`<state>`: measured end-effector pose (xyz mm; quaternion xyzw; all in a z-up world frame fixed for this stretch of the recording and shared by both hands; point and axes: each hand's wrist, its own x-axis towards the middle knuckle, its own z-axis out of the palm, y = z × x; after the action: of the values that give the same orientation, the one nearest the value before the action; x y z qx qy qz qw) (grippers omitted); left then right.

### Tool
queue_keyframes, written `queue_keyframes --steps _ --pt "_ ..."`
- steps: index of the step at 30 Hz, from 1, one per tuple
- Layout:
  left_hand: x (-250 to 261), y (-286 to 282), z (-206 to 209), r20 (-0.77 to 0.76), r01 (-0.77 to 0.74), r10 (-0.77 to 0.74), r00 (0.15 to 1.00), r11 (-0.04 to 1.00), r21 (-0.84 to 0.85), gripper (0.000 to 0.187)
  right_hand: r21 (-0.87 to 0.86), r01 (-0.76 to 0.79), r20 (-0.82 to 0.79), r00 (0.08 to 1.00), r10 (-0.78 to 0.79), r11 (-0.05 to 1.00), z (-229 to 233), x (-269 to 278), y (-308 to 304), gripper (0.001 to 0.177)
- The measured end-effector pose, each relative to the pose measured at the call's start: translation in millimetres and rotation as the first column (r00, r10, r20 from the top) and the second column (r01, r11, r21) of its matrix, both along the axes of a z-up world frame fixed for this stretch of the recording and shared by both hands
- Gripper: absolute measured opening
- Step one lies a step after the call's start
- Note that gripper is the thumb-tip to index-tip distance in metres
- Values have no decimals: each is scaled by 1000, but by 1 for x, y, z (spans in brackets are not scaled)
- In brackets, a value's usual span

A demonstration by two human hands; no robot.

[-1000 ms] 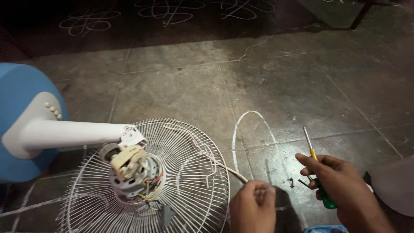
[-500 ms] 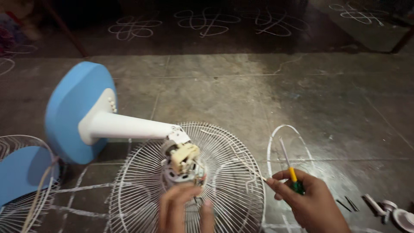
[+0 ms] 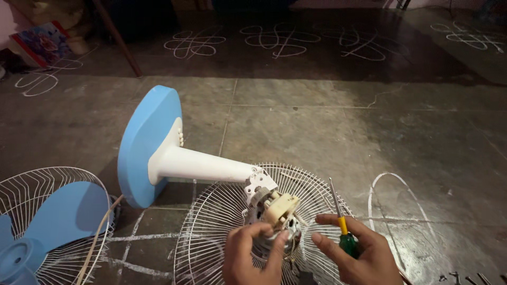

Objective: The person uses a screwdriver to remove screws from the motor housing of an electric fan. They loosen and remove several screws, then detach a plastic component from the motor assembly.

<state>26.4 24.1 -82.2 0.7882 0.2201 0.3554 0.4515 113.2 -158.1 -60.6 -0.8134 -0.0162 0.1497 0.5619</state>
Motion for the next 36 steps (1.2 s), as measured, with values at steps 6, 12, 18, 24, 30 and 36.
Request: queue_keyframes --steps 6,12,18,24,30,36 --pt "2 5 -17 11 109 -111 994 987 118 28 194 -205 60 979 197 959 3 7 17 77" --pt "3 10 -23 -16 219 -219 976 969 110 26 214 -142 -75 984 162 966 3 1 24 71" --pt "2 16 -20 88 208 -233 969 951 229 26 221 -49 -159 984 85 974 20 -5 31 71" --pt "1 20 -22 54 286 -302 952 937 200 27 127 -129 -69 988 139 983 6 1 22 68" --pt "2 13 -20 144 325 -357 923 922 209 28 312 -158 56 987 148 937 -6 7 21 61" --pt "0 -1 -20 103 337 -346 933 937 95 22 241 -219 115 974 196 946 -18 11 10 56"
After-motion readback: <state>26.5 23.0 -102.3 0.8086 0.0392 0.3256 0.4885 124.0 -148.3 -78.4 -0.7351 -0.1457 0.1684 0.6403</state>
